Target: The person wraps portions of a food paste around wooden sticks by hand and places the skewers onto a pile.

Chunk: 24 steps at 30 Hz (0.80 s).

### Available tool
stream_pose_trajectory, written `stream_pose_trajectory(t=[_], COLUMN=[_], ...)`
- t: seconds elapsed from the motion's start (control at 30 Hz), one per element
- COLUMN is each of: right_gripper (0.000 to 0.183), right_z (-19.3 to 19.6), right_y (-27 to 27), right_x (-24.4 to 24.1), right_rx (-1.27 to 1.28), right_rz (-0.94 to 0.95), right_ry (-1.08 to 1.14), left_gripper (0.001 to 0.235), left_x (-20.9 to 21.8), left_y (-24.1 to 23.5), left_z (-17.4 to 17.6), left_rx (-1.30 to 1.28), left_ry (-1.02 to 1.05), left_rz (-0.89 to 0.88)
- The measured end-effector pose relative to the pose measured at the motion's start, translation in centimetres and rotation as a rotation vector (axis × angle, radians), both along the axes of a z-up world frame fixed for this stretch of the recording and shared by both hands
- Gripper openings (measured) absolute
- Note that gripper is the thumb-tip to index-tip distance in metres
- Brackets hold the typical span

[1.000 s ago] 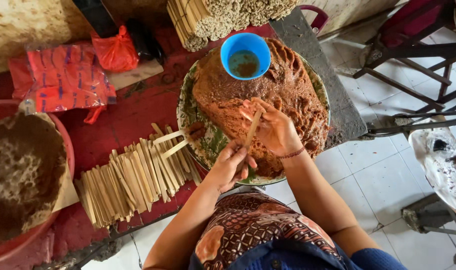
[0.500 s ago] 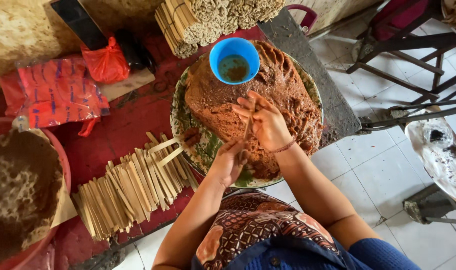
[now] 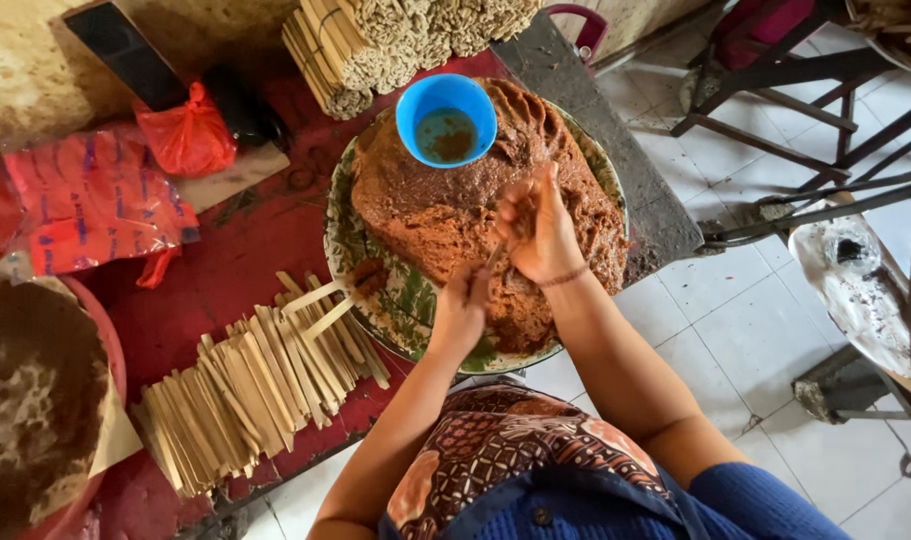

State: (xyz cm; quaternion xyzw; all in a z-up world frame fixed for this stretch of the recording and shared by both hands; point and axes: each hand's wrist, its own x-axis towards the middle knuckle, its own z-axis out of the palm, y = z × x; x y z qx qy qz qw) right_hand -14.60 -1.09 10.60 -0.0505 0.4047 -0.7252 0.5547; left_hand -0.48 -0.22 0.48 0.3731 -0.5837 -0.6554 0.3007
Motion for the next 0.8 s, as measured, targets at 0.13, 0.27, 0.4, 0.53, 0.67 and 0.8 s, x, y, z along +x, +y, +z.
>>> stream_pose_trajectory(t=[0.13, 0.27, 0.4, 0.53, 0.67, 0.8], right_gripper=[0.031, 0.034, 0.056, 0.048, 0.030, 0.044], right_z=[-2.9, -2.2, 1.6, 0.4, -0.8, -0.7], right_y=[0.5, 0.7, 0.2, 0.9, 0.8, 0.3], right_x=[-0.3, 0.7, 0.4, -0.2, 0.2, -0.2], right_rx=[-0.196, 0.057, 0.010, -0.193, 0.032, 0.007], right_rz=[0.146, 0.025, 0.092, 0.228, 0.153, 0.071], right_ry=[0.023, -0.029, 0.056, 0.063, -0.001, 0.089], left_gripper=[0.020, 0.005, 0.020, 0.018, 0.011, 0.018], left_x=[1.0, 1.5, 1.6, 1.9, 2.1, 2.0], left_y=[-0.5, 0.3, 0.4, -0.9, -0.3, -0.2], left_z=[2.7, 3.3, 10.5, 5.8, 3.5, 4.0], left_rx=[0.246, 0.633, 0.704, 0.680, 0.712, 0.681], left_ry=[0.171, 0.264, 0.255, 0.324, 0.327, 0.258], left_rz=[0.117, -0.080, -0.051, -0.037, -0.224, -0.032])
